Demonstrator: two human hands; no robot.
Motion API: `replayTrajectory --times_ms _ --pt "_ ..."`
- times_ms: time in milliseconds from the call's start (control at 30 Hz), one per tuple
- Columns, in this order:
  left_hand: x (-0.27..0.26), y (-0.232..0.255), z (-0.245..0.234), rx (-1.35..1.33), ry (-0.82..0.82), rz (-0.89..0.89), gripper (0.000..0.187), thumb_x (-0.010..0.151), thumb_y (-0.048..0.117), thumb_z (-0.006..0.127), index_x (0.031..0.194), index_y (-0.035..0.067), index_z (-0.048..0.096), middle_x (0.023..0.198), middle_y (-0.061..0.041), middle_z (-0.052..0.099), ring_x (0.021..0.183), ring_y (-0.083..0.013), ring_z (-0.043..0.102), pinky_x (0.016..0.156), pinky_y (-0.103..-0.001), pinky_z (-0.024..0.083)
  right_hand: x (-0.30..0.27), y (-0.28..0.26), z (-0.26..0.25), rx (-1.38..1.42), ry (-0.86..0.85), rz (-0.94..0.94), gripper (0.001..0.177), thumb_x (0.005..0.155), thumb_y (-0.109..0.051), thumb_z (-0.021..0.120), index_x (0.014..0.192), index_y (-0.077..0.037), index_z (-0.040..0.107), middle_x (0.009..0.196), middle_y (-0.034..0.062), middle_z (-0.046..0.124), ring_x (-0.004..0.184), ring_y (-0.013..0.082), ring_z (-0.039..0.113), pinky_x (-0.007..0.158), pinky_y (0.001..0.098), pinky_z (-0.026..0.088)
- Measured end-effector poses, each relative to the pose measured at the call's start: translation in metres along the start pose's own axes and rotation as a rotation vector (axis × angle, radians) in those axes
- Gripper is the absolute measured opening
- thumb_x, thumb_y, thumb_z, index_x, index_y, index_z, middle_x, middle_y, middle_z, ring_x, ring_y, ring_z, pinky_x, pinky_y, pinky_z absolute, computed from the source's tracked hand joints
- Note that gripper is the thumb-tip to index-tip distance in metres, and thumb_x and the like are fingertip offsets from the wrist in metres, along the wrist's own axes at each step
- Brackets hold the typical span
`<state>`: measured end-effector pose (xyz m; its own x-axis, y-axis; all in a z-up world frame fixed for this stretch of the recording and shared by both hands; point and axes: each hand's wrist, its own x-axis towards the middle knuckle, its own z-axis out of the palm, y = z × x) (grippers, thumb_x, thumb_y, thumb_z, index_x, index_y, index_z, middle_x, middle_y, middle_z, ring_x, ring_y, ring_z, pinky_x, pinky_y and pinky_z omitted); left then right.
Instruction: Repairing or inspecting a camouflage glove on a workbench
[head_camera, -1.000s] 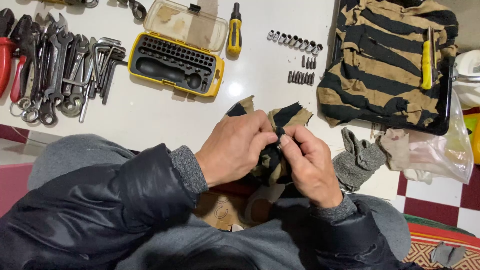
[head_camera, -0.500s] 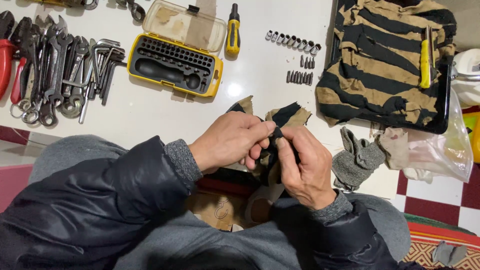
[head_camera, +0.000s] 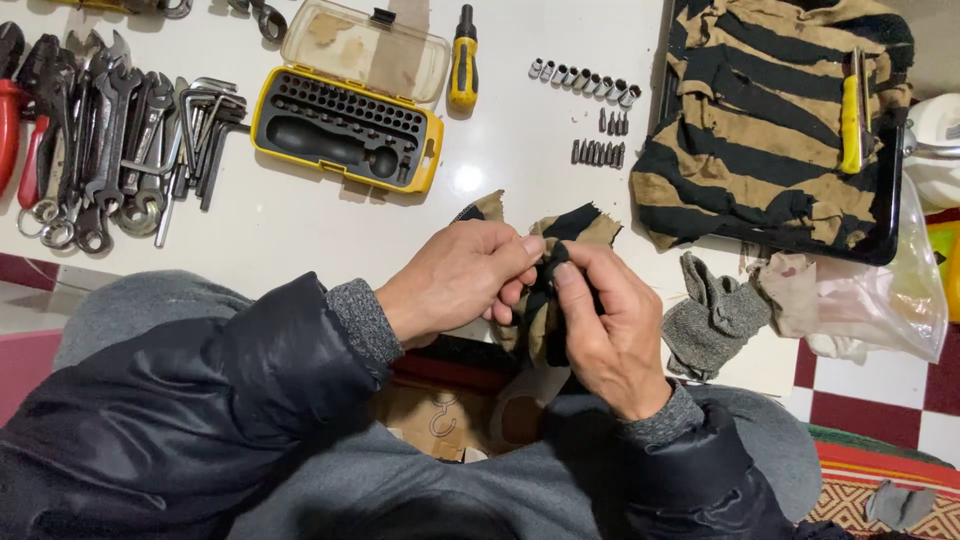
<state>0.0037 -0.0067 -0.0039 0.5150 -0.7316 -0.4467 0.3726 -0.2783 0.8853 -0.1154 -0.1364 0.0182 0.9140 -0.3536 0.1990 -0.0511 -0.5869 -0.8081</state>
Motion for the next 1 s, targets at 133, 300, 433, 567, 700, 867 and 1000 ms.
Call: replayTrajectory --times_ms 133,300,433,567,700,867,1000 --pt "0.000 -0.005 0.000 0.161 0.008 0.102 0.036 0.099 0.027 0.053 0.081 0.001 0.070 0.061 -0.010 0.064 0.052 -0.0178 0.070 0.049 -0.030 0.059 -0.005 0.014 0.000 -0.009 -0.058 0.064 0.019 0.103 -0.014 0.056 0.106 -0.009 0.074 0.073 0.0132 0.065 0.074 0.0240 0.068 0.066 0.0410 0.055" --pt "-0.012 -0.002 0.000 0.602 0.074 0.472 0.027 0.100 0.026 0.053 0.085 0.007 0.064 0.063 -0.013 0.065 0.065 -0.0367 0.070 0.058 -0.043 0.056 -0.005 0.026 -0.007 0.287 -0.210 0.365 0.024 0.102 -0.016 0.050 0.095 -0.004 0.069 0.064 0.0005 0.051 0.064 0.0132 0.049 0.059 0.0274 0.044" --pt "-0.010 -0.007 0.002 0.702 0.109 0.567 0.024 0.102 0.026 0.054 0.086 0.011 0.061 0.063 -0.007 0.061 0.065 -0.0302 0.070 0.059 -0.038 0.056 -0.006 0.033 -0.004 0.366 -0.188 0.374 0.024 0.103 -0.016 0.049 0.094 -0.003 0.068 0.066 -0.0011 0.053 0.065 0.0101 0.049 0.060 0.0242 0.044" --pt "-0.009 -0.002 0.002 0.631 0.088 0.489 0.025 0.101 0.028 0.053 0.086 0.009 0.061 0.063 -0.010 0.061 0.064 -0.0337 0.068 0.058 -0.041 0.054 -0.005 0.023 -0.002 0.127 -0.112 0.200 0.021 0.103 -0.014 0.052 0.099 -0.002 0.068 0.064 0.0102 0.053 0.066 0.0159 0.051 0.057 0.0333 0.045" --pt "-0.008 0.003 0.003 0.226 -0.029 0.120 0.036 0.099 0.032 0.051 0.077 0.008 0.066 0.056 -0.006 0.064 0.045 -0.0156 0.063 0.048 -0.028 0.053 -0.009 0.016 0.000 0.002 -0.014 0.081 0.017 0.104 -0.015 0.054 0.103 -0.005 0.069 0.064 0.0157 0.057 0.060 0.0242 0.059 0.058 0.0372 0.049" --pt "-0.004 0.006 0.001 0.033 -0.033 -0.013 0.036 0.098 0.029 0.052 0.078 0.004 0.068 0.055 -0.008 0.062 0.039 -0.0149 0.060 0.041 -0.028 0.049 -0.006 0.012 -0.002 0.140 -0.023 0.120 0.020 0.104 -0.014 0.054 0.107 -0.008 0.072 0.069 0.0030 0.058 0.074 0.0101 0.053 0.068 0.0306 0.052" --pt "-0.001 -0.001 -0.001 -0.019 -0.046 -0.026 0.035 0.098 0.026 0.053 0.079 0.002 0.068 0.056 -0.008 0.060 0.040 -0.0137 0.059 0.038 -0.026 0.047 -0.003 0.013 -0.004 0.132 -0.104 0.094 0.020 0.102 -0.013 0.056 0.107 -0.007 0.075 0.068 0.0067 0.062 0.072 0.0123 0.057 0.066 0.0339 0.054"
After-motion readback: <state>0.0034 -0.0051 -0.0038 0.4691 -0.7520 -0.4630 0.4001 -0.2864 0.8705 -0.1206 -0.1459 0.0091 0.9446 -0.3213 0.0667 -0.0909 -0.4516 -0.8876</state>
